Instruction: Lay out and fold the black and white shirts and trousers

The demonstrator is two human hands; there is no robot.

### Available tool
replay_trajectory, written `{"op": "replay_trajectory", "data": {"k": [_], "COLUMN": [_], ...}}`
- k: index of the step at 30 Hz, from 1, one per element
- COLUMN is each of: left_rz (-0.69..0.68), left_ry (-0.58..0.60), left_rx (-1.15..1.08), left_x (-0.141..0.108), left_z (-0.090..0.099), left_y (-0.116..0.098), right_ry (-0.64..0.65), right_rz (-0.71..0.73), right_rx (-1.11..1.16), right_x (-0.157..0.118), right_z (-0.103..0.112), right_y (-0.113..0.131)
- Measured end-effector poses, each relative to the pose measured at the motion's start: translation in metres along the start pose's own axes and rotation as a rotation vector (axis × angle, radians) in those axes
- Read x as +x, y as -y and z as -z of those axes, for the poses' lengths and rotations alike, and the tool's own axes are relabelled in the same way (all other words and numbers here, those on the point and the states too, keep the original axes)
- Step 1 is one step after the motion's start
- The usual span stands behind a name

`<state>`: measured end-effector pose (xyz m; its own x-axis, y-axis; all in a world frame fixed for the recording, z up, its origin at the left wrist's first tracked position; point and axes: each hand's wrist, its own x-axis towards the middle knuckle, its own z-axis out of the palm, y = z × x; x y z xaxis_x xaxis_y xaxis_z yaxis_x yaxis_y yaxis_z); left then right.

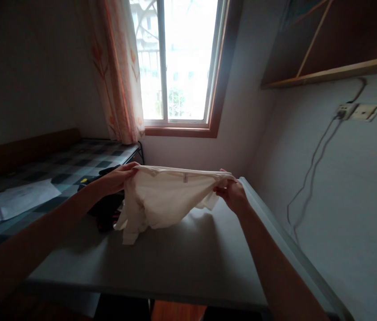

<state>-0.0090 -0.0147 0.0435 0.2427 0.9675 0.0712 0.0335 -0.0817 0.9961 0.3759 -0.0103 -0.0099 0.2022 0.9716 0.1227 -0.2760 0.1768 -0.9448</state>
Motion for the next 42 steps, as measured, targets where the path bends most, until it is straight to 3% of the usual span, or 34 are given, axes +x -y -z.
{"op": "replay_trajectory", "data": {"k": [3,6,9,12,15,17,19,22,25,27,29,30,33,36,39,42], "left_rz": [-0.15,-0.33,-0.553,-0.782,-0.877,-0.843,-0.715,-0.411,-0.168,-0.102,-0.066,-0.057,-0.053,-0.127,-0.198,-0.164], "left_ry": [0.082,0.058,-0.128,-0.392,-0.434,-0.406,-0.381,-0.278,-0.008,0.17,0.332,0.413,0.632,0.591,0.401,0.291], "left_rx": [0.197,0.544,0.916,1.086,1.107,1.056,0.907,0.502,0.192,0.199,0.359,0.474,0.933,1.238,1.063,0.805], "left_x": [0.018,0.044,0.07,0.086,0.095,0.099,0.103,0.101,0.084,0.066,0.048,0.04,0.022,0.018,0.027,0.043], "left_z": [-0.007,-0.016,-0.028,-0.04,-0.046,-0.046,-0.043,-0.041,-0.045,-0.049,-0.052,-0.054,-0.055,-0.054,-0.053,-0.053], "left_y": [-0.009,-0.025,-0.05,-0.071,-0.075,-0.067,-0.055,-0.034,-0.01,0.008,0.027,0.037,0.062,0.077,0.077,0.068], "right_ry": [-0.033,-0.084,-0.185,-0.255,-0.298,-0.319,-0.295,-0.064,0.15,0.426,0.707,0.727,0.615,0.622,0.534,0.231], "right_rz": [0.057,0.161,0.338,0.504,0.68,0.773,0.775,0.481,0.172,-0.021,-0.175,-0.183,-0.101,0.026,0.198,0.212], "right_rx": [0.093,0.096,0.145,0.128,-0.101,-0.394,-0.73,-1.036,-1.138,-1.201,-1.262,-1.365,-1.684,-1.698,-1.475,-1.238], "right_x": [0.009,0.021,0.035,0.044,0.042,0.038,0.034,0.03,0.019,0.004,-0.015,-0.025,-0.046,-0.051,-0.04,-0.023], "right_z": [0.013,0.018,0.013,0.008,0.017,0.032,0.051,0.076,0.09,0.094,0.098,0.1,0.104,0.101,0.095,0.093], "right_y": [0.033,0.066,0.095,0.12,0.141,0.149,0.15,0.139,0.11,0.085,0.058,0.046,0.017,0.007,0.015,0.03]}}
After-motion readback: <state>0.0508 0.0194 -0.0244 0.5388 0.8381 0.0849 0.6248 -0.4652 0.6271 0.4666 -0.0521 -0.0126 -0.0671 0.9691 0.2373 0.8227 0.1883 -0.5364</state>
